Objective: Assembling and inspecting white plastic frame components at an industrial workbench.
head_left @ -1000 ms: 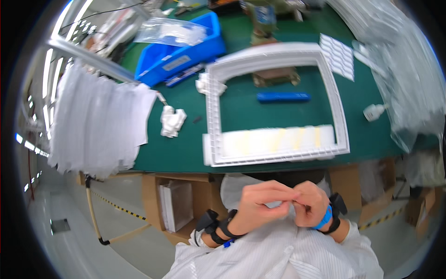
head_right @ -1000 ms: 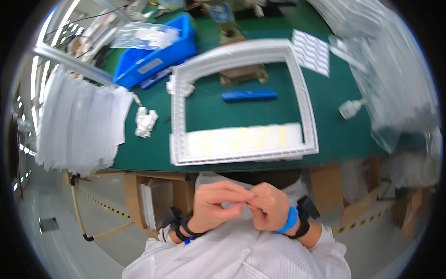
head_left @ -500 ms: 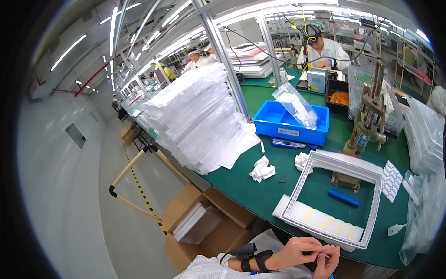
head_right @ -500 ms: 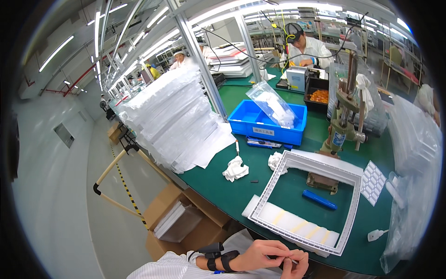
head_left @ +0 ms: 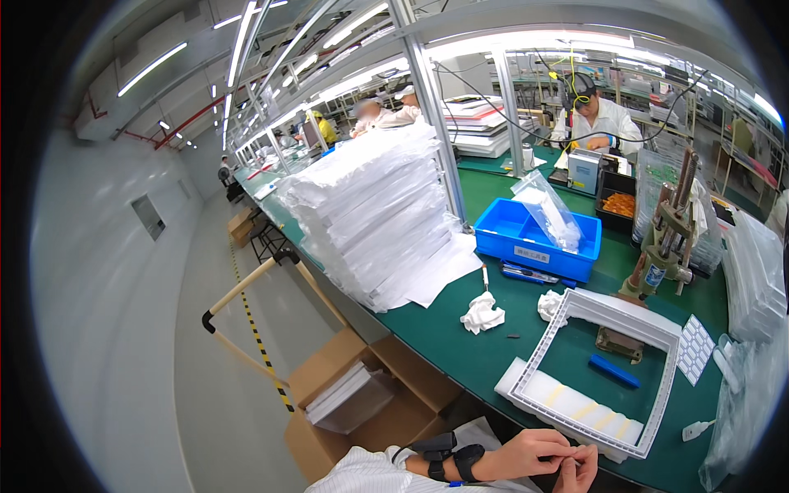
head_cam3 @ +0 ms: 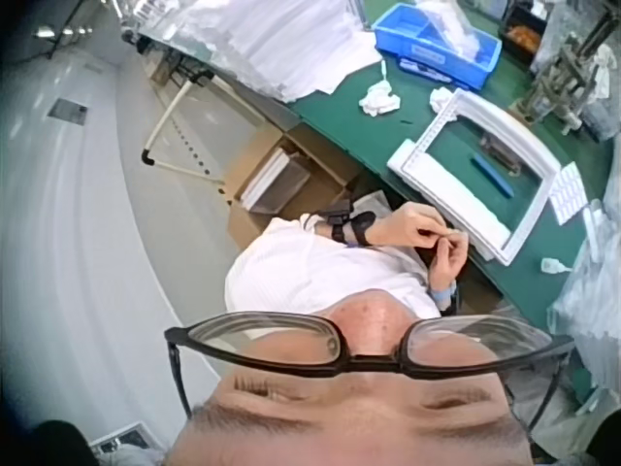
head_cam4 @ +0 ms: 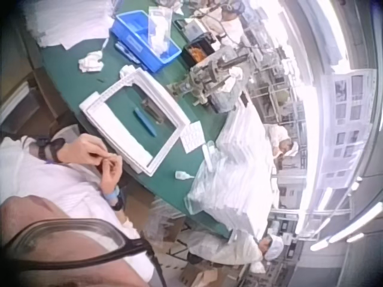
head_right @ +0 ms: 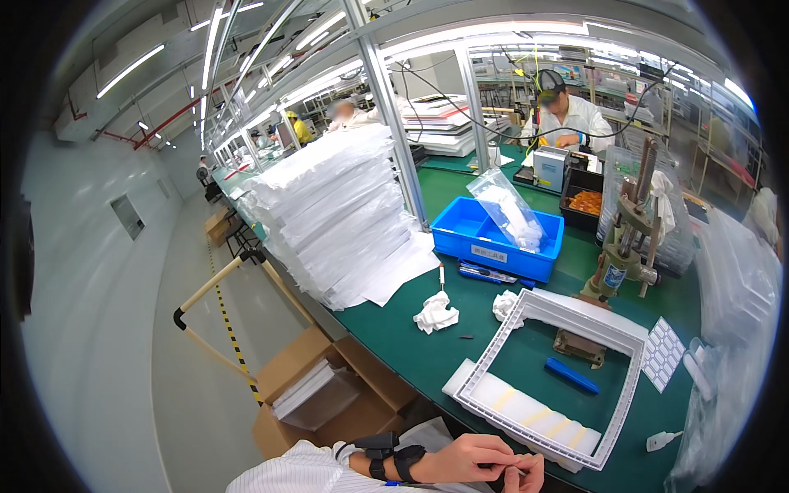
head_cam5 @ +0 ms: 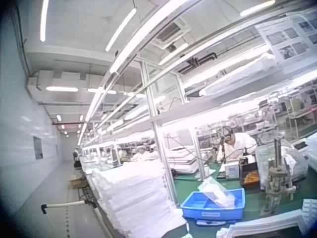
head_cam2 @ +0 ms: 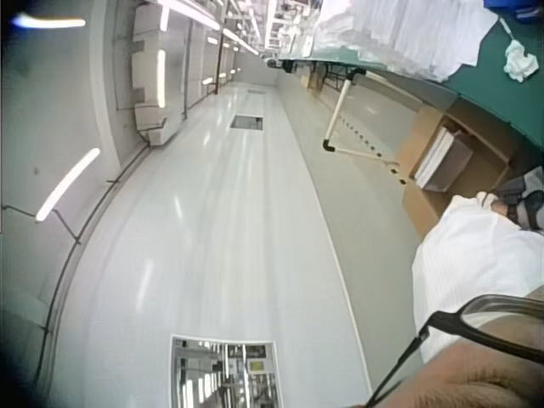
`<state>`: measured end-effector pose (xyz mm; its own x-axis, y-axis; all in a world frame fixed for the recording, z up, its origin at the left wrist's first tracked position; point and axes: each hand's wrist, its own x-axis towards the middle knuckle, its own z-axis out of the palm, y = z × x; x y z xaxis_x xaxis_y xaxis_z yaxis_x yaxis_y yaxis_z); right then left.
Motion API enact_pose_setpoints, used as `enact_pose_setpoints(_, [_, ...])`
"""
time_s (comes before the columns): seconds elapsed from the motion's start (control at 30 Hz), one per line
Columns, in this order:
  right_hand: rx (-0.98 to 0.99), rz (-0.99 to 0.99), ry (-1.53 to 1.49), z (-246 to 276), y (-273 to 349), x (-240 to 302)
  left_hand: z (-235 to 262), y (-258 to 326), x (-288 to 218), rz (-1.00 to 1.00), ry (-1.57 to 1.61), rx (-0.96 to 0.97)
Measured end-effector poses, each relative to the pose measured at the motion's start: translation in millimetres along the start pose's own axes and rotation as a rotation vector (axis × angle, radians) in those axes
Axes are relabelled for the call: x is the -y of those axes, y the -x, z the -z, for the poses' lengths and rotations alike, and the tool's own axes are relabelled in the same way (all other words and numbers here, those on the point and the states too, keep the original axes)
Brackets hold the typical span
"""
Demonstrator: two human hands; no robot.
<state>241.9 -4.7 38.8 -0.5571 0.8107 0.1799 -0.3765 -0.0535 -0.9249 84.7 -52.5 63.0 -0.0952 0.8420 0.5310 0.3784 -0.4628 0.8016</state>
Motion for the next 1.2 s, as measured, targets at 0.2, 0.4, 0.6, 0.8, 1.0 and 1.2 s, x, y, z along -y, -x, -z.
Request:
enact_pose_setpoints(0.2, [0.012,-0.085,-0.102,-2,1,0,4,6,3,-0.03,-0.034,0.01])
enact_pose_setpoints(0.4, [-0.012,-0.128,-0.134,-4,0,-1,3,11,10,-0.052,-0.07,-0.004])
enact_pose_setpoints(0.6, [-0.038,-0.208,-0.195,-10,0,7,4,7,6,-0.03,-0.042,0.008])
enact_pose_setpoints(0.8, [0.039,-0.223,-0.233,-1,10,1,5,12,1,0.078,0.06,0.046])
enact_pose_setpoints(1.0, [-0.097,-0.21,-0.297,0,9,-20,6,9,-5,0.16,0.02,0.057])
enact_pose_setpoints(1.2, [-0.022,-0.432,-0.359,-2,5,-6,22,1,-11,0.337,0.017,0.202])
